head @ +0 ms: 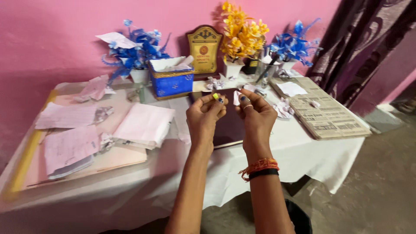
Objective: The person cleans a table by picking up crumpled pieces of paper, unfolding them, and placing them into a black trash bin. The person repeats this process for multiple pieces of paper scattered across the table.
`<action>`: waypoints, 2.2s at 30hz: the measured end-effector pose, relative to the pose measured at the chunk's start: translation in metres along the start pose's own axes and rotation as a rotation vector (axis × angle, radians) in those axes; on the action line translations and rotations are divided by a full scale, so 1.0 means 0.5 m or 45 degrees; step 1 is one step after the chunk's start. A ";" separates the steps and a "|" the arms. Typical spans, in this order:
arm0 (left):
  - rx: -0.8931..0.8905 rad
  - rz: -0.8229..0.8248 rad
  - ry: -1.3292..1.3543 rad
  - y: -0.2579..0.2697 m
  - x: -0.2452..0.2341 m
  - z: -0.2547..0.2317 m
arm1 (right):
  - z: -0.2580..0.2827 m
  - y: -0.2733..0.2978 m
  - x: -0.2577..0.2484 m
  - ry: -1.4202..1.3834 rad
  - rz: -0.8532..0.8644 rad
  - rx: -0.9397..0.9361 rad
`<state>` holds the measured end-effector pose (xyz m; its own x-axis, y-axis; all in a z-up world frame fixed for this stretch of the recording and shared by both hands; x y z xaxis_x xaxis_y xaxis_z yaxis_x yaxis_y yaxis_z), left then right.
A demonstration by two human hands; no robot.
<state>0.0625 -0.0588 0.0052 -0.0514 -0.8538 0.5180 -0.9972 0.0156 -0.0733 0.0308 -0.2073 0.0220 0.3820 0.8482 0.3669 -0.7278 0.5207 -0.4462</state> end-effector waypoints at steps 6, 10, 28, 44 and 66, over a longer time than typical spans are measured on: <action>-0.058 0.168 -0.037 0.016 0.064 0.051 | 0.035 -0.003 -0.115 0.086 -0.077 -0.038; 0.001 0.257 -0.280 0.053 0.117 0.080 | 0.067 0.008 -0.189 0.189 -0.098 -0.028; 0.210 0.710 -1.170 0.238 0.256 0.276 | 0.081 0.131 -0.614 0.672 -0.165 0.037; 0.148 0.896 -1.771 0.288 0.215 0.680 | -0.157 0.288 -0.805 1.454 -0.101 0.299; -0.064 0.774 -1.776 0.299 0.207 0.740 | -0.222 0.305 -0.834 1.275 -0.115 0.402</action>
<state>-0.0716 -0.3373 -0.2677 -0.3794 -0.5055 -0.7749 -0.8468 0.5273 0.0707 -0.1762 -0.4708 -0.2897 0.6335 0.5751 -0.5176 -0.7335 0.6594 -0.1651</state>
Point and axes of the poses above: each hand's wrist, its own y-axis away from the middle knuckle, its own x-axis out of the palm, z = x × y, the point moved 6 cm from there along -y, towards the middle knuckle, and after that the axes turned 9 degrees about -x, right-handed, at the moved point
